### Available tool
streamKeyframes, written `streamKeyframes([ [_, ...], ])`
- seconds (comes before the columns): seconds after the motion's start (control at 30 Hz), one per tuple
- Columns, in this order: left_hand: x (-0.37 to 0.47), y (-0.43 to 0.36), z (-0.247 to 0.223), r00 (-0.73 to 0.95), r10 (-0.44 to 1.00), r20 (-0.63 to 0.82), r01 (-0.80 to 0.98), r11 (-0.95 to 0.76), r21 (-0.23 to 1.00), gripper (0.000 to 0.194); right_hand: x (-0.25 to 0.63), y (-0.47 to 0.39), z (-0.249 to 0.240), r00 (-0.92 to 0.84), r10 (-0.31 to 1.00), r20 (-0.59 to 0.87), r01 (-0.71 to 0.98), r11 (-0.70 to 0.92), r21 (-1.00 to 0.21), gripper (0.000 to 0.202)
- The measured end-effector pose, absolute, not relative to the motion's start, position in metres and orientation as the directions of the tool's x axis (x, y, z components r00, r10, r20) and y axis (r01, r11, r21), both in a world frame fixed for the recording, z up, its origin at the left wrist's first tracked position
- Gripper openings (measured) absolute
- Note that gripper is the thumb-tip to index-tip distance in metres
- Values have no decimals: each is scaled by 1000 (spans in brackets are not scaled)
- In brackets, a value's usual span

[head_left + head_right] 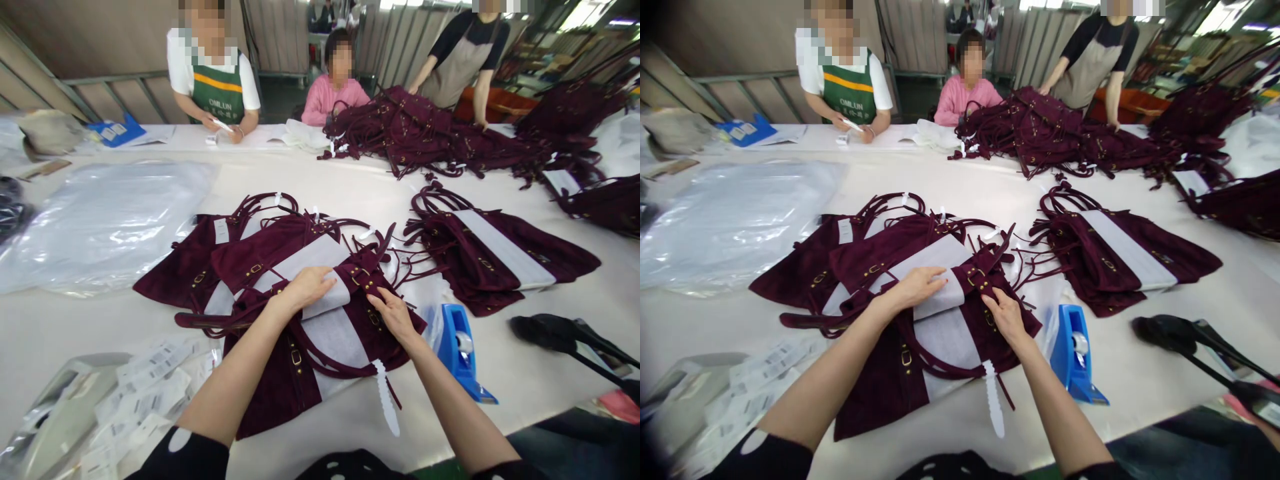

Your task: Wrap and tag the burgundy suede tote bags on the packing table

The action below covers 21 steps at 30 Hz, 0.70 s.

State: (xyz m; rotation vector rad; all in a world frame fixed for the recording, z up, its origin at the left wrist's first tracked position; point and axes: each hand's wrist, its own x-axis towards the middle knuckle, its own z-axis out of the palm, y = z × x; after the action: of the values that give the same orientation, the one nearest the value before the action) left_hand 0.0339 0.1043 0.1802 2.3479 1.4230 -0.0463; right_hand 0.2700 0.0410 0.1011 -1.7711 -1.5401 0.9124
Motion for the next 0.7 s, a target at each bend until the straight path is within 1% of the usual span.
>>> streamKeyframes([
  [0.07,14,119,187,400,871,-284,908,-333,256,49,267,40,103,97,991,-90,614,-130,-778,37],
  [0.1,6,120,186,361,872,-331,927,-298,226,53,264,40,106,123,991,-59,650,-125,-749,41],
  [0.13,1,118,183,334,862,-381,940,-274,202,54,259,40,110,153,988,5,696,-104,-711,44],
  [0.2,-1,106,172,311,846,-434,950,-257,178,53,244,46,125,171,960,223,788,3,-616,52],
  [0.23,1,97,166,311,858,-410,950,-265,166,52,233,52,134,136,931,338,815,89,-573,53],
  [0.27,4,87,159,303,881,-363,953,-271,138,52,220,62,143,74,904,421,817,188,-546,51],
  [0.3,8,78,154,294,907,-300,956,-277,99,52,207,75,150,1,888,461,791,281,-544,47],
  [0.33,12,70,149,290,929,-229,957,-285,56,52,192,92,155,-59,890,452,749,339,-570,43],
  [0.37,15,63,145,289,944,-160,957,-291,14,51,178,112,156,-99,916,389,705,341,-622,39],
  [0.4,18,57,142,289,952,-101,956,-292,-21,51,164,134,155,-114,952,285,674,284,-681,36],
  [0.43,20,53,140,288,956,-58,956,-291,-43,51,152,157,150,-100,983,153,663,180,-726,33],
  [0.47,21,50,138,286,958,-25,956,-287,-57,51,142,180,142,-59,998,25,664,58,-746,30],
  [0.53,21,47,133,277,961,21,960,-275,-61,52,128,223,123,54,991,-122,663,-127,-738,25],
  [0.63,20,45,124,260,962,81,966,-258,-35,53,123,271,96,248,951,-184,618,-302,-726,19],
  [0.7,19,44,116,243,962,125,970,-245,-1,55,126,292,83,345,914,-212,559,-382,-736,22],
])
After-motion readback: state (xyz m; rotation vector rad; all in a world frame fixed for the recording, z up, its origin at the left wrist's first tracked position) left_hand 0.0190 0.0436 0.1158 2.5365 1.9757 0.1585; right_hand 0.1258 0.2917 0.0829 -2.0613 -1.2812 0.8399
